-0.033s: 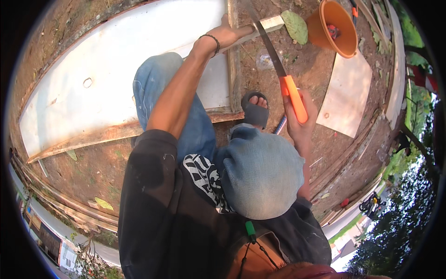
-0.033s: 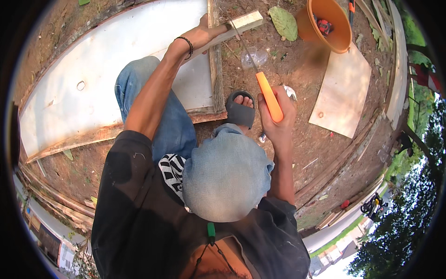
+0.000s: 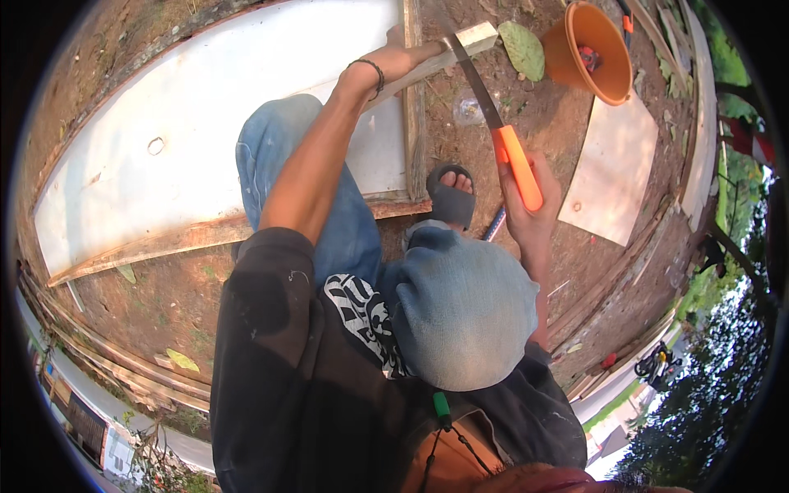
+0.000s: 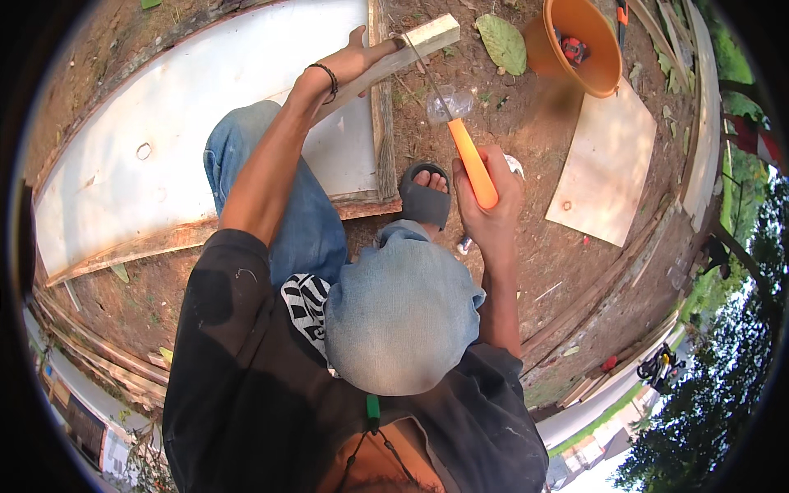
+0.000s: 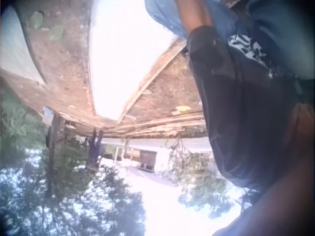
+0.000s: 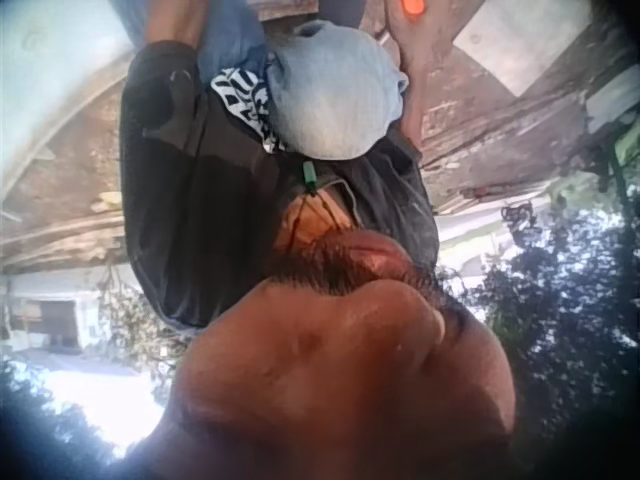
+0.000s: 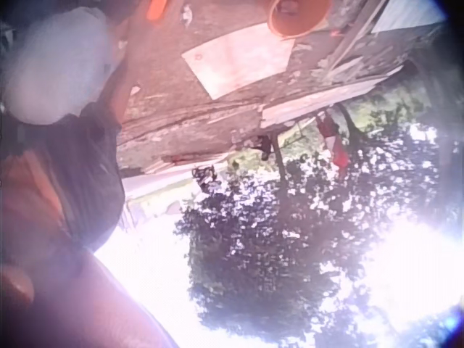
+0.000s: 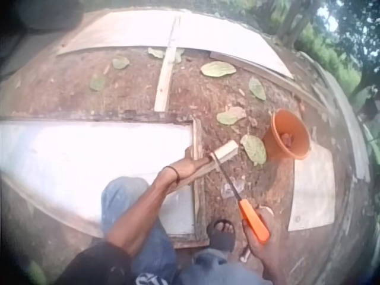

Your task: The person assembles a wooden frame on a white board outdoors. They use a hammer to drive nails into the frame, a hand saw to cut a wooden piece, and a utility knife to trim edges. The person repeatedly positions and secures wooden pieces to the frame.

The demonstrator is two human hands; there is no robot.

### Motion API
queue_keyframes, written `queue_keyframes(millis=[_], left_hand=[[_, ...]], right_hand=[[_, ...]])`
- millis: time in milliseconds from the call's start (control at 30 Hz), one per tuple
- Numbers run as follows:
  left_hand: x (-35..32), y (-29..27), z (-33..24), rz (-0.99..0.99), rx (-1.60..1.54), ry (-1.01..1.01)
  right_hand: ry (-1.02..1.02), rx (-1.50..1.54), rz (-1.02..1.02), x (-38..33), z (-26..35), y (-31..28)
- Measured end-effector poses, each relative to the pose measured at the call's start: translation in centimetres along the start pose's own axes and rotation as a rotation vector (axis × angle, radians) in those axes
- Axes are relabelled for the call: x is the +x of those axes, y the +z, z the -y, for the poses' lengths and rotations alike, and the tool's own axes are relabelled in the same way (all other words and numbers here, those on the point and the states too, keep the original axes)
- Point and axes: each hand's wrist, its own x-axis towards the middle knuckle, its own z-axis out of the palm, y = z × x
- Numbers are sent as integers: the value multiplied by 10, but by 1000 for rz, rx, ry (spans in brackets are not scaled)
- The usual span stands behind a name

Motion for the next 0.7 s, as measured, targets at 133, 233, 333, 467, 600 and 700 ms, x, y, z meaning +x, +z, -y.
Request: queue_keyframes(millis=[133, 233, 333, 467, 600, 700], left_hand=[[27, 2, 8, -48, 267, 62], [18, 1, 14, -97, 252, 46], [13, -3, 9, -90, 242, 34], [38, 6, 23, -168, 279, 167], [10, -5, 13, -142, 337, 140], [9, -6, 24, -141, 650, 133]], right_hand=[[72, -32, -42, -33, -2, -26], [155, -102, -55, -88, -12, -53], [70, -78, -10, -86, -8, -49], [43, 29, -51, -12, -6, -5], [5, -3, 4, -11, -9, -4], [105, -118, -19, -67, -16, -36]])
